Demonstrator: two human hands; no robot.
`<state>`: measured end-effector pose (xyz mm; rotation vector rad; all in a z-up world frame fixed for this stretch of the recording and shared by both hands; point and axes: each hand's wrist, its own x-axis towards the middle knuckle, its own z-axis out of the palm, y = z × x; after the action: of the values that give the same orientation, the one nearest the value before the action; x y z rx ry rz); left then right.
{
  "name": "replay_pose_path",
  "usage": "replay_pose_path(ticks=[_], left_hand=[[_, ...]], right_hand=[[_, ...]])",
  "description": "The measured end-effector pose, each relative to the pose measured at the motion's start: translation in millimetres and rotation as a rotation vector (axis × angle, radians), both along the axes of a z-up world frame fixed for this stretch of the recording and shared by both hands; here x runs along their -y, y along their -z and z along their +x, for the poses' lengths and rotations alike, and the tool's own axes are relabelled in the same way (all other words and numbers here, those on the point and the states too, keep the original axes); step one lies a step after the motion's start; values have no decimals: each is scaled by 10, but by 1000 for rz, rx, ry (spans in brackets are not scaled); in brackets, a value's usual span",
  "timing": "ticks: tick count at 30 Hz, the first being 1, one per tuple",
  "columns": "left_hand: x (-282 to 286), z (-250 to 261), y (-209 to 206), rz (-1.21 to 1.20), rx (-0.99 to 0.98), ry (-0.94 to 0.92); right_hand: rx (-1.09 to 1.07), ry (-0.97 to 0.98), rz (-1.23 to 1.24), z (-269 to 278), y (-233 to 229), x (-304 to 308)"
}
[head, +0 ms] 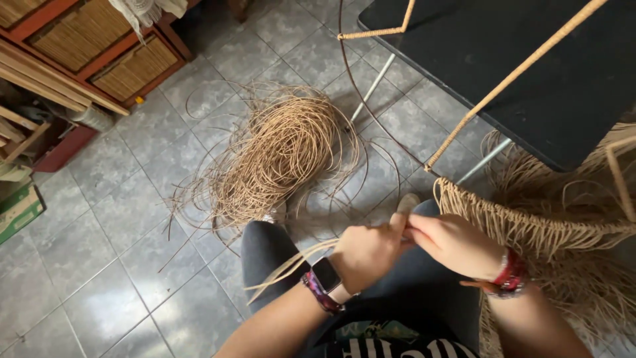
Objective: Weaving natural fibers around a frame to create a decorative furniture piece.
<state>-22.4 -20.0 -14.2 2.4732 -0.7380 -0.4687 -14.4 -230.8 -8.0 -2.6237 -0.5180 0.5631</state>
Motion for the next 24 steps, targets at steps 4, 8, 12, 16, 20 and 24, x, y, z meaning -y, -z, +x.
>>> replay_pose_path(ticks=[4, 8, 12, 16, 20, 24], left_hand=[[-350, 141, 201, 171, 329, 38], [-633, 344, 275, 159, 544, -29], [-112, 187, 402, 341, 614, 151], [327, 67, 344, -73, 217, 157], [313, 97, 560, -17, 416, 147], [231, 343, 559, 80, 525, 162]], right_hand=[[-141, 72, 31, -62, -94, 398], [-224, 204, -22, -123, -124, 672], [-181, 177, 24, -129, 46, 469], [-48, 11, 114, -122, 90, 442], [6, 25, 68, -159, 310, 731], [27, 5, 42, -138, 605, 728]])
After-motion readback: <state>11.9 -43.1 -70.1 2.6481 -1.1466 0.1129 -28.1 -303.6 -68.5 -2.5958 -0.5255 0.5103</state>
